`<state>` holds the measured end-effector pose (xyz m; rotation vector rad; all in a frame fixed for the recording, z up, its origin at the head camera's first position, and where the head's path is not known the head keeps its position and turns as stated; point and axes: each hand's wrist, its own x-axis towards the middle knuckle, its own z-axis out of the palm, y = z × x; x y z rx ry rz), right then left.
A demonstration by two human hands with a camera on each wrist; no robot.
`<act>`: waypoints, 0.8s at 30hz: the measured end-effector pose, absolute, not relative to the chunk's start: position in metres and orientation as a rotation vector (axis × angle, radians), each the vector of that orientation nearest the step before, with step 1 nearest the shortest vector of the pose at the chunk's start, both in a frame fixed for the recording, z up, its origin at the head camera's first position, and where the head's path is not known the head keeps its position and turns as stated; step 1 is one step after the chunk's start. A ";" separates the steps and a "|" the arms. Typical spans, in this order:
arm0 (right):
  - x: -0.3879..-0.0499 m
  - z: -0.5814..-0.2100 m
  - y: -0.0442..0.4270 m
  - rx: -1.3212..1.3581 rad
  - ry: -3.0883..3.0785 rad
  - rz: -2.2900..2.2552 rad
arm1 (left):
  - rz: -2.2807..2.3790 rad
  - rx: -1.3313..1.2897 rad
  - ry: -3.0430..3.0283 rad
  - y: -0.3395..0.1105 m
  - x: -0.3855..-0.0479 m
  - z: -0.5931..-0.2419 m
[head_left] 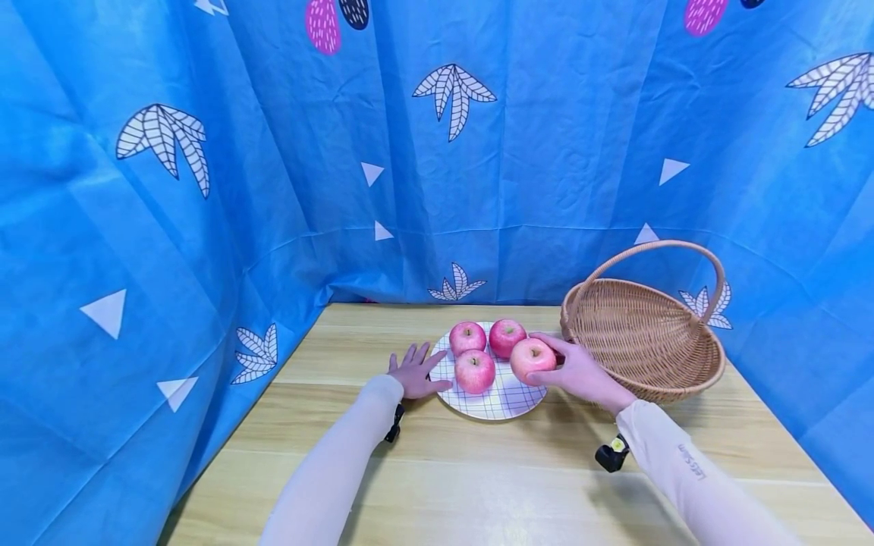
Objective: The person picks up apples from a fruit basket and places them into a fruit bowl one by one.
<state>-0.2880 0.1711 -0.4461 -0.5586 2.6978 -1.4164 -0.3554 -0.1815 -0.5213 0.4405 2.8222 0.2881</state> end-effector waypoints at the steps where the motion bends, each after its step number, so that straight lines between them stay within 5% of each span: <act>1: -0.289 -0.447 0.170 -0.552 2.702 -1.421 | 0.286 0.440 2.818 -0.182 -0.356 -0.522; 24: -0.300 -0.473 0.155 -0.431 2.661 -1.441 | 0.307 0.431 2.825 -0.184 -0.366 -0.534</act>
